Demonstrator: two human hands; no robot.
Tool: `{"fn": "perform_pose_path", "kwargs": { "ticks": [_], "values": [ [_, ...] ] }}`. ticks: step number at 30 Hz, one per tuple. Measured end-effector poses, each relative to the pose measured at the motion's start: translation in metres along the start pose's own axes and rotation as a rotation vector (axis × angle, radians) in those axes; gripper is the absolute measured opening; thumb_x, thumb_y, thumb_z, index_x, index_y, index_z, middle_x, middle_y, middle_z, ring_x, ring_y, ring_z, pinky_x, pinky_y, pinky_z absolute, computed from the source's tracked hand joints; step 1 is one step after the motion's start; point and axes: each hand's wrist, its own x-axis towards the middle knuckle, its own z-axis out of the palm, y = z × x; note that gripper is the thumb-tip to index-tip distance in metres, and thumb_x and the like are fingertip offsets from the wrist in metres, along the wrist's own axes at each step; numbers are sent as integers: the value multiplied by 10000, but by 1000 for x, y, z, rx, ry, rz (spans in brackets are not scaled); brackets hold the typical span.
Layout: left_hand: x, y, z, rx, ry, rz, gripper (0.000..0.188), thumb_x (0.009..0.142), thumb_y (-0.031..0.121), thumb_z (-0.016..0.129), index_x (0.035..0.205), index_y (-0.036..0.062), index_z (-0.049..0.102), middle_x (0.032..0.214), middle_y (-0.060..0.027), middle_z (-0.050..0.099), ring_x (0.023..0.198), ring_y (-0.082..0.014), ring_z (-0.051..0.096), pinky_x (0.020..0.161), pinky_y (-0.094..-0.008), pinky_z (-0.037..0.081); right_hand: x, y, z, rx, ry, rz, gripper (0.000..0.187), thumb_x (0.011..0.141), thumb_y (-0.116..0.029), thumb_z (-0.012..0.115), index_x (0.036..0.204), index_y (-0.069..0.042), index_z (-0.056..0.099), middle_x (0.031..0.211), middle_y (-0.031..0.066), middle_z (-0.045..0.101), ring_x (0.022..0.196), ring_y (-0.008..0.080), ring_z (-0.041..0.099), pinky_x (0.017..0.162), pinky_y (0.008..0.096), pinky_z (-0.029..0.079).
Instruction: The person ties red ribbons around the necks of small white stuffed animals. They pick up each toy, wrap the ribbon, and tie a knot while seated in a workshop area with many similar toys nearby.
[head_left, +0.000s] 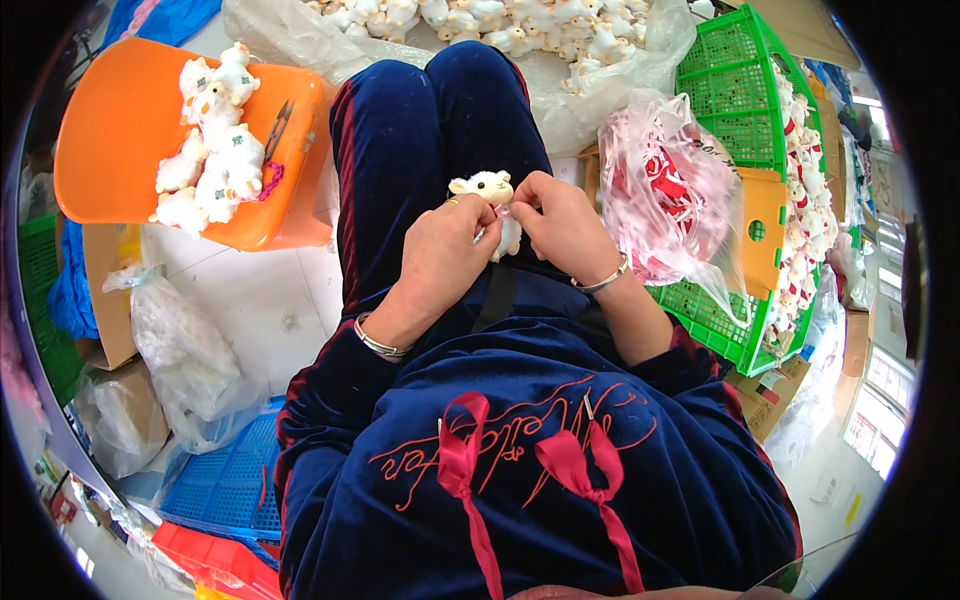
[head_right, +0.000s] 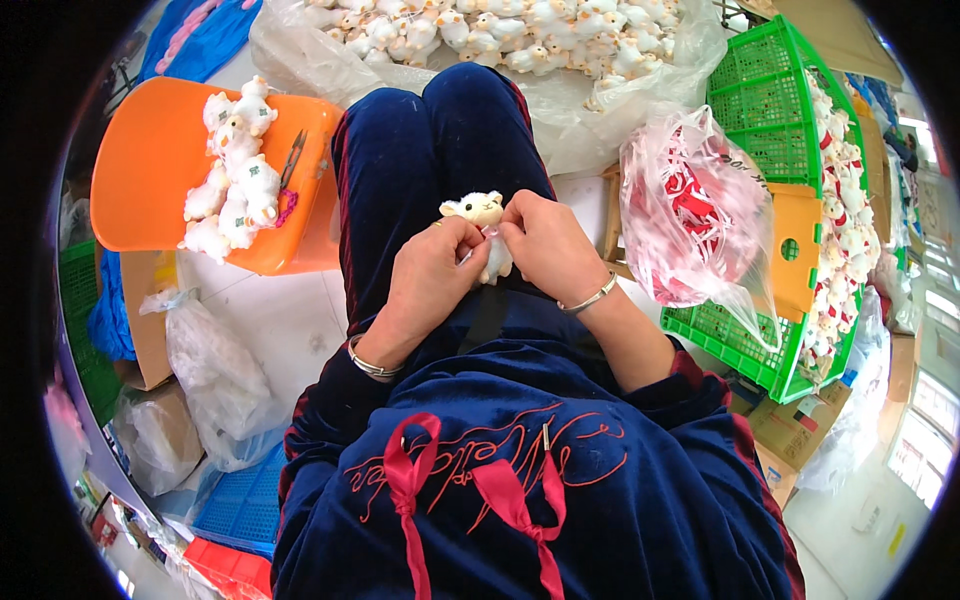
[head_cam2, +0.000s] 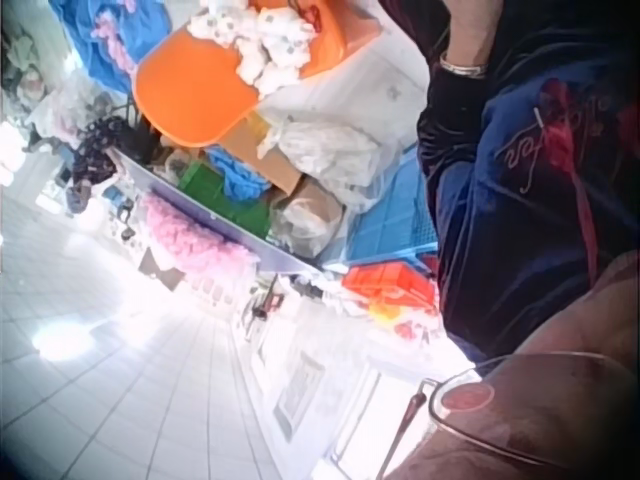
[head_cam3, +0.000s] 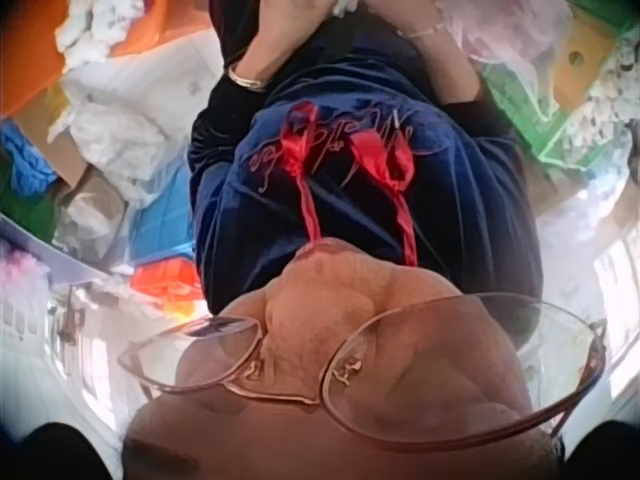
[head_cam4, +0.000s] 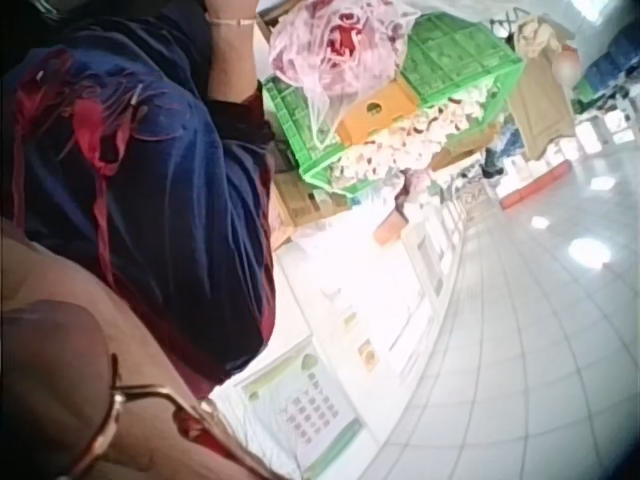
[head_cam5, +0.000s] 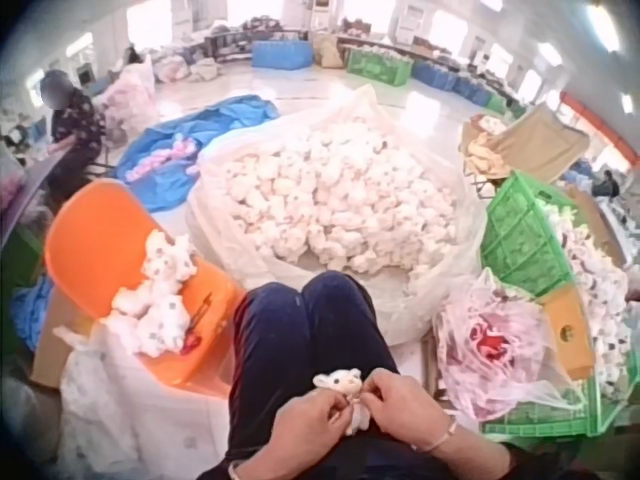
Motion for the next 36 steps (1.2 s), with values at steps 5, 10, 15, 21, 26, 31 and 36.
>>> {"fn": "perform_pose_path", "kwargs": {
  "ticks": [5,10,15,21,26,31,36],
  "values": [
    [1,0,2,45,14,66,166,873,183,739,811,50,660,796,-100,699,739,-293,683,663,-399,521,-2,-1,4,85,-1,61,113,971,-85,622,911,3,583,683,52,602,472,110,561,441,294,439],
    [1,-6,-7,149,86,197,144,869,171,752,857,36,704,839,-73,692,855,-282,669,743,-383,517,2,10,15,178,15,21,115,985,-88,612,919,1,579,715,43,627,533,105,611,462,263,472],
    [-3,-10,-20,90,98,76,164,896,197,720,903,38,759,913,-59,686,900,-266,653,786,-370,526,7,20,27,244,-30,-24,113,994,-100,608,932,-11,577,728,38,636,576,96,639,477,237,489],
    [2,-4,-37,336,26,64,183,905,223,703,913,53,771,948,-52,681,900,-268,681,776,-383,542,4,-4,26,301,-137,114,138,996,-119,625,923,-14,574,697,31,625,491,77,594,422,227,452],
    [10,-4,-49,237,-121,-143,207,898,186,707,1014,17,738,991,-97,723,868,-295,715,773,-374,556,10,-9,31,357,-154,138,142,996,-123,630,925,-13,576,699,35,628,494,82,614,420,235,462],
    [10,-9,-51,-93,-261,-290,453,919,155,691,1310,-40,573,1045,-185,744,718,-204,714,646,-316,559,8,-7,31,369,-141,125,121,992,-108,621,941,-5,580,707,39,633,506,91,634,429,234,473],
    [0,-14,-32,-307,-211,-305,512,869,128,756,1279,-47,503,992,-155,714,647,-137,682,572,-271,532,2,5,24,370,-132,151,105,987,-94,602,941,-5,573,707,47,632,503,104,634,436,243,480]
  ]
}}
